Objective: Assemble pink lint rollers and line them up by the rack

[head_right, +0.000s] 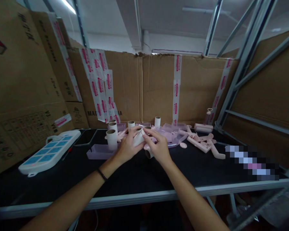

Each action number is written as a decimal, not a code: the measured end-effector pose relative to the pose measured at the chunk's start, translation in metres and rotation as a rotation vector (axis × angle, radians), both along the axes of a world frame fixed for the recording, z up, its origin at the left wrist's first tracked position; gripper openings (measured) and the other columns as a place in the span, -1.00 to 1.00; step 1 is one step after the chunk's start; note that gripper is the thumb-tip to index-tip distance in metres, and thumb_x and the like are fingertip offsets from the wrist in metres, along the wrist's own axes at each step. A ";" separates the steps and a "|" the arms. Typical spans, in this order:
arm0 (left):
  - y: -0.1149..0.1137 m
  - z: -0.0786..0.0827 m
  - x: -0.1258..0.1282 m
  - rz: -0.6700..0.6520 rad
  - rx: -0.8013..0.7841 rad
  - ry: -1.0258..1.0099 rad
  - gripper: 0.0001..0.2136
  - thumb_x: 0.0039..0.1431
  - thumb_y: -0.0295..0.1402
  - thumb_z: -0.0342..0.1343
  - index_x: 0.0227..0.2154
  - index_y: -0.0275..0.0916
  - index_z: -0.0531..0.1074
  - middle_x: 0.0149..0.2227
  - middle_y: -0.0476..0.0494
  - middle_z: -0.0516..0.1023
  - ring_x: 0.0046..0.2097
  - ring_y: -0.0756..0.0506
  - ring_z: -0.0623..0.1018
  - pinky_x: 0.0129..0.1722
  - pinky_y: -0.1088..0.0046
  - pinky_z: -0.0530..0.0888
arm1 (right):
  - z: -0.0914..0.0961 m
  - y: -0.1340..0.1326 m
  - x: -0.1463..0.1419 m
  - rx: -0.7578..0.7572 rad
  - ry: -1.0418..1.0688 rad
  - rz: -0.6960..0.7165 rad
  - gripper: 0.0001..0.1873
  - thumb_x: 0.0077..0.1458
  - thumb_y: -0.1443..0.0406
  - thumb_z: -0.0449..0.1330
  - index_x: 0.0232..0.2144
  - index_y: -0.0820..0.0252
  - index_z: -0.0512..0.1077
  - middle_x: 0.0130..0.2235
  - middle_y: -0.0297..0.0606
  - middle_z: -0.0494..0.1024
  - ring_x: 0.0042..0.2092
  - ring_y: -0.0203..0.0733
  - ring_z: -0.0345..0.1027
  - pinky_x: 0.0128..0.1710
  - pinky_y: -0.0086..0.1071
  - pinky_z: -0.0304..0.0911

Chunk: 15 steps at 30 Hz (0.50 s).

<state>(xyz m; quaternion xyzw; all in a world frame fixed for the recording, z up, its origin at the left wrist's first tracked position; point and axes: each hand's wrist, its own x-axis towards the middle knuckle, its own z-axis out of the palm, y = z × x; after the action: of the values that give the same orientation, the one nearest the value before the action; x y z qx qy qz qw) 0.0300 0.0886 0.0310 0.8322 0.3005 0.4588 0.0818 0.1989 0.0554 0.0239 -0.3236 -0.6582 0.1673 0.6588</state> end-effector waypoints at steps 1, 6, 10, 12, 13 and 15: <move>0.000 0.000 -0.001 0.018 0.006 0.016 -0.44 0.20 -0.24 0.24 0.20 -0.14 0.16 0.04 -0.24 0.57 -0.01 -0.25 0.63 -0.10 0.24 0.53 | -0.001 0.000 0.001 -0.004 -0.007 -0.001 -0.68 0.22 0.19 0.26 0.01 0.04 0.59 0.08 -0.20 0.61 0.11 -0.03 0.48 0.16 -0.14 0.34; 0.001 0.000 -0.005 0.096 0.082 0.111 -0.52 0.21 -0.19 0.23 0.12 -0.14 0.24 -0.02 -0.21 0.61 -0.06 -0.27 0.65 -0.14 0.23 0.55 | -0.002 0.002 0.003 -0.058 0.001 0.026 -0.64 0.20 0.17 0.28 0.03 0.07 0.58 0.05 -0.20 0.63 0.07 -0.03 0.52 0.14 -0.15 0.39; 0.000 0.000 -0.007 0.114 0.219 0.197 -0.51 0.20 -0.22 0.24 0.15 -0.14 0.26 0.04 -0.24 0.60 -0.03 -0.29 0.65 -0.10 0.21 0.55 | 0.000 0.000 0.004 -0.077 0.029 0.050 -0.69 0.21 0.18 0.27 -0.03 0.11 0.61 0.01 -0.19 0.65 0.05 -0.05 0.54 0.11 -0.19 0.42; 0.000 0.000 -0.008 0.125 0.300 0.238 -0.53 0.22 -0.21 0.24 0.14 -0.15 0.29 0.05 -0.25 0.60 -0.03 -0.29 0.65 -0.05 0.19 0.55 | 0.001 -0.002 0.004 -0.082 0.041 0.051 -0.70 0.20 0.18 0.28 -0.04 0.11 0.61 0.00 -0.19 0.66 0.05 -0.04 0.54 0.11 -0.19 0.43; 0.000 0.000 -0.008 0.133 0.336 0.255 -0.55 0.23 -0.20 0.23 0.13 -0.16 0.30 0.05 -0.25 0.61 -0.03 -0.29 0.66 -0.03 0.17 0.54 | 0.001 -0.002 0.004 -0.083 0.046 0.053 -0.69 0.20 0.18 0.29 -0.04 0.11 0.61 0.00 -0.19 0.66 0.05 -0.04 0.55 0.11 -0.19 0.43; 0.000 -0.001 -0.008 0.154 0.390 0.282 -0.56 0.24 -0.18 0.22 0.12 -0.17 0.32 0.05 -0.25 0.61 -0.06 -0.29 0.66 0.01 0.13 0.53 | 0.000 -0.002 0.004 -0.081 0.047 0.054 -0.69 0.19 0.18 0.29 -0.03 0.11 0.61 0.01 -0.19 0.66 0.05 -0.04 0.55 0.11 -0.19 0.43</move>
<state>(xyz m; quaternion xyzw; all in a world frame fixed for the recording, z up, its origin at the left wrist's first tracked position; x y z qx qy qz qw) 0.0216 0.0884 0.0303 0.8626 0.2775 0.3923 -0.1581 0.2028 0.0530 0.0243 -0.3280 -0.6437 0.2192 0.6558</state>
